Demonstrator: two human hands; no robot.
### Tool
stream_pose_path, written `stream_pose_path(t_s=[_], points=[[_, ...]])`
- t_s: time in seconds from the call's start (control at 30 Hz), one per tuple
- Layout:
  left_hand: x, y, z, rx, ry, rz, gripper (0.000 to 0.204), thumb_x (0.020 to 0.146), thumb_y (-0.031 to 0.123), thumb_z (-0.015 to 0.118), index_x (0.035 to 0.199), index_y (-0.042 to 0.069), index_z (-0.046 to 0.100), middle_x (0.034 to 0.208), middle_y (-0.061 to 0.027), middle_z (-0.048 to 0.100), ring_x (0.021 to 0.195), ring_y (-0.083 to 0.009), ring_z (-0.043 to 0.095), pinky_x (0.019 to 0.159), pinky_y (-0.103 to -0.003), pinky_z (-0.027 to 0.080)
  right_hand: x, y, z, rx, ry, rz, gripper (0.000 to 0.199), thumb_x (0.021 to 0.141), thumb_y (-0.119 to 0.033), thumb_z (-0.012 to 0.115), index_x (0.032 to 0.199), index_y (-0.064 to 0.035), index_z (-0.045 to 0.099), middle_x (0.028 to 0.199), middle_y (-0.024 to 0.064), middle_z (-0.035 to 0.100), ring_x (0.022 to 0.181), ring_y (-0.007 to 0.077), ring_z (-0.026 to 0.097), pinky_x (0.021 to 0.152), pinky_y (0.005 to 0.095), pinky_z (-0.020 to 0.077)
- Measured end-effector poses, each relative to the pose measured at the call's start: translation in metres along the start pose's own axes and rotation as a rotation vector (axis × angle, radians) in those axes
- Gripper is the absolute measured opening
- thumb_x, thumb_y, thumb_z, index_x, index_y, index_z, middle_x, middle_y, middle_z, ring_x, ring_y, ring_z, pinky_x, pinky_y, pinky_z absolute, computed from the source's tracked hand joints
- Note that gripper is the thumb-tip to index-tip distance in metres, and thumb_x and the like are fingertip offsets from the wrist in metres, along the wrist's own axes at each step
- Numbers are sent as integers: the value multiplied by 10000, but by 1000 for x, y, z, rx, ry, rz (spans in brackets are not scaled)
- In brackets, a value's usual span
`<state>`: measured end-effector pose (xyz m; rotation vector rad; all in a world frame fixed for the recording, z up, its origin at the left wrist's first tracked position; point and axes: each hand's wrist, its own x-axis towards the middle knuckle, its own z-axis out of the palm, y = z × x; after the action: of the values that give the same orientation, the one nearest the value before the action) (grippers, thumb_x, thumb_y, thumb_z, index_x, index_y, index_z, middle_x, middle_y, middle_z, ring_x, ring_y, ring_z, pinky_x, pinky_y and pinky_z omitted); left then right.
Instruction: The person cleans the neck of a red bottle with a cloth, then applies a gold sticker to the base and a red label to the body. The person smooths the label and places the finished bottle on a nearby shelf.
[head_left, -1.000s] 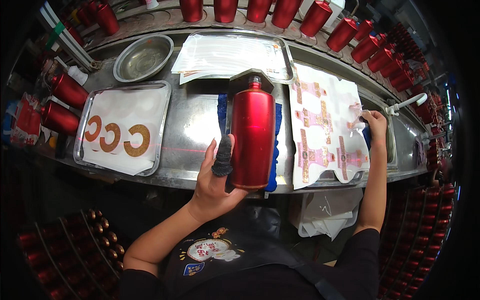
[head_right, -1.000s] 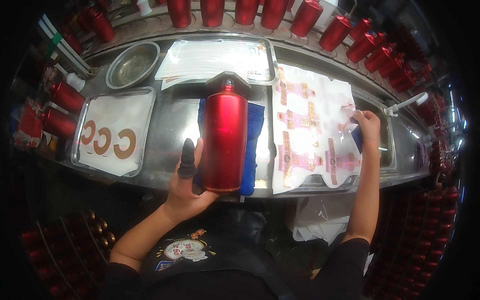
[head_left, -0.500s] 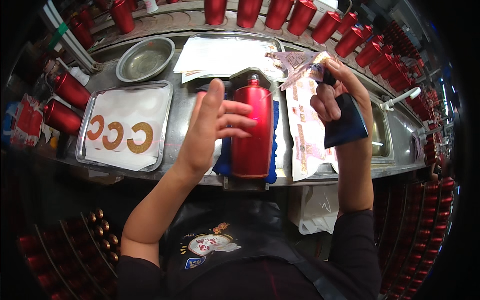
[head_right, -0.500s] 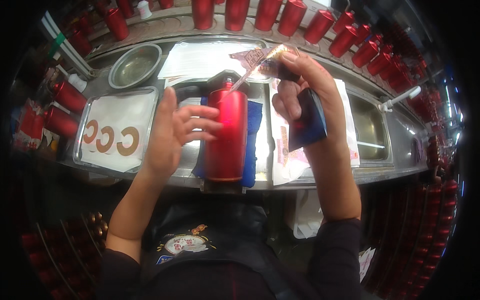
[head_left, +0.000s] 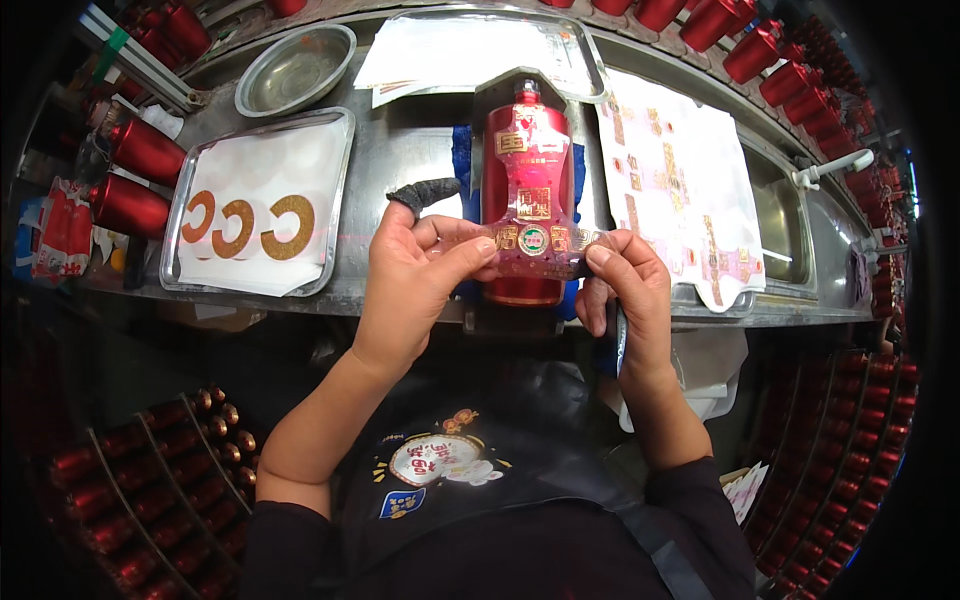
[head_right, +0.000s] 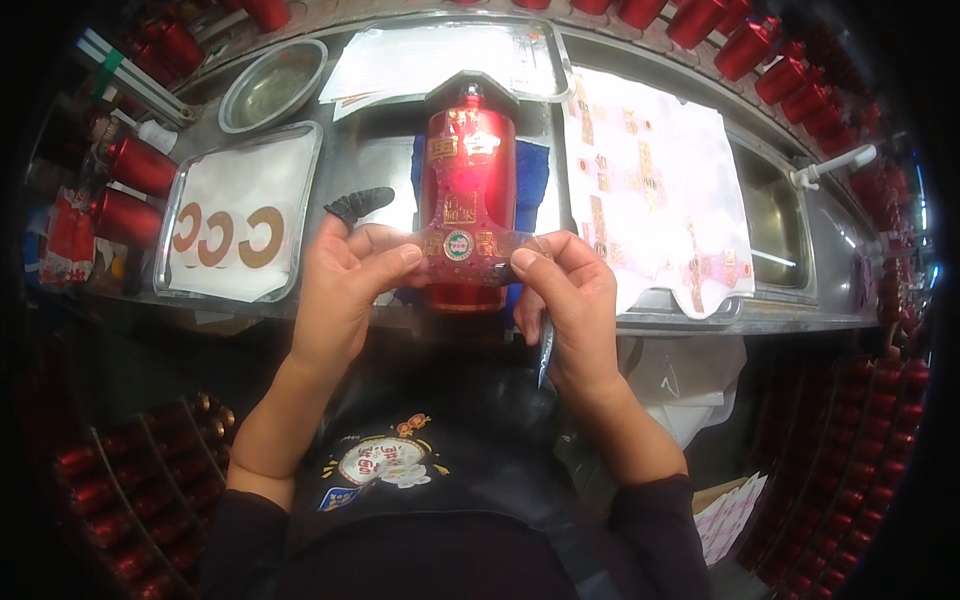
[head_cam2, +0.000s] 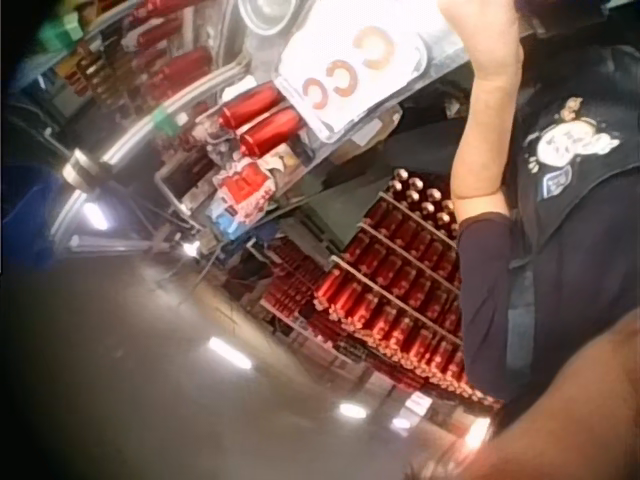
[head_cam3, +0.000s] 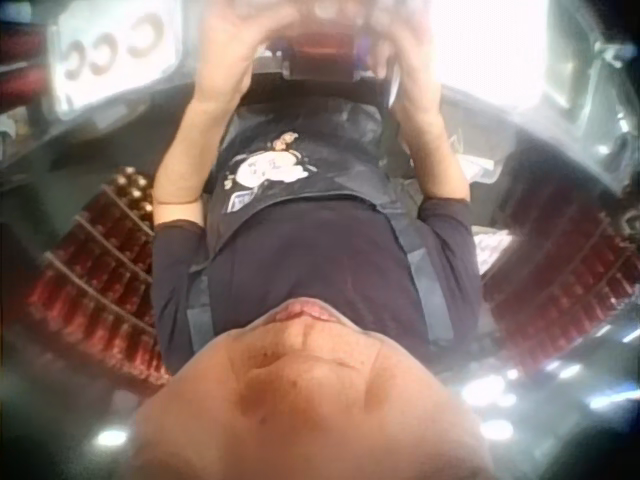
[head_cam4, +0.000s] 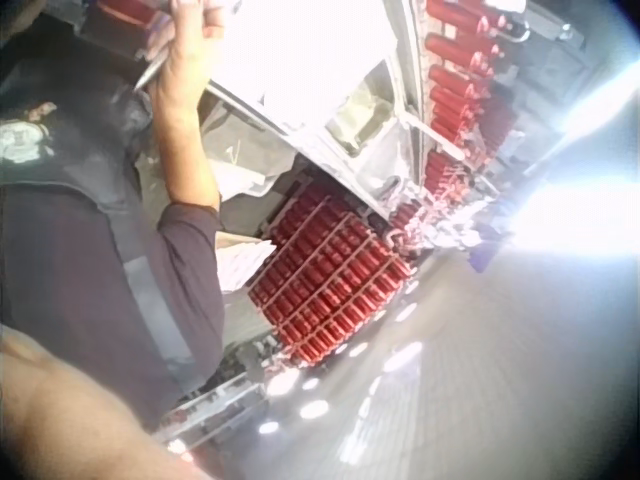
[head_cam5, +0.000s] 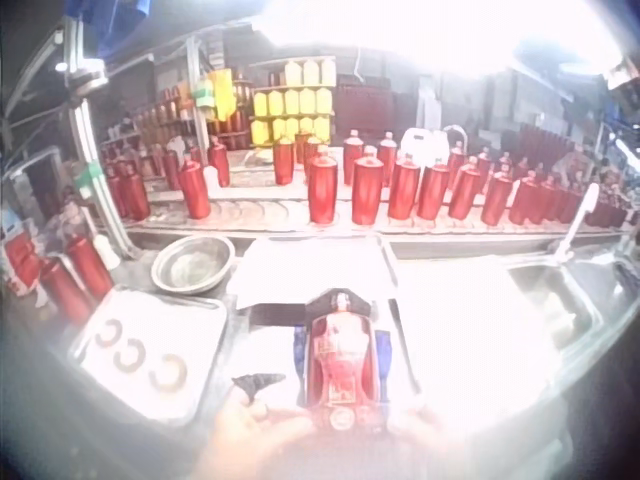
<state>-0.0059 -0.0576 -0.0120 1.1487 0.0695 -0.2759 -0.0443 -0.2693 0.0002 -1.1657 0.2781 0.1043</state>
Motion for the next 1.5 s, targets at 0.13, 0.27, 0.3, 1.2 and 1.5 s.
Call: stream_pose_path(t_s=[0.13,0.27,0.3,1.2,1.5], points=[[-7,-1,-5,20,4,-16,363,880,-48,731,1099,-7,443,981,-152,697,848,-180,708,762,-308,604,-8,1,-2,-28,-3,65,129,935,-117,682,901,-37,587,555,-4,539,382,75,433,453,218,399],[-8,-5,-7,42,6,4,374,878,-55,728,1121,-8,448,979,-143,694,851,-177,706,755,-304,605,-7,8,-2,-86,15,56,111,951,-120,647,916,-39,579,532,-2,511,366,82,404,426,227,361],[-8,-6,-7,48,5,5,377,879,-53,729,1125,-8,448,976,-137,694,851,-174,706,749,-300,605,-7,9,-2,-118,11,47,107,959,-123,630,922,-40,573,505,-3,487,354,86,386,411,231,339],[26,-29,-10,1148,-294,732,649,988,335,582,1560,125,357,1615,-164,346,1551,-329,207,1182,-685,3,42,-17,9,-1391,-145,-506,656,916,-388,707,1526,-359,467,1054,231,516,863,408,627,785,444,538],[31,-33,-3,1041,-255,759,682,957,303,620,1557,137,343,1615,-132,368,1553,-319,208,1169,-704,2,57,-20,-1,-1293,-214,-443,645,929,-427,673,1532,-397,447,976,232,496,815,412,622,772,440,530]])
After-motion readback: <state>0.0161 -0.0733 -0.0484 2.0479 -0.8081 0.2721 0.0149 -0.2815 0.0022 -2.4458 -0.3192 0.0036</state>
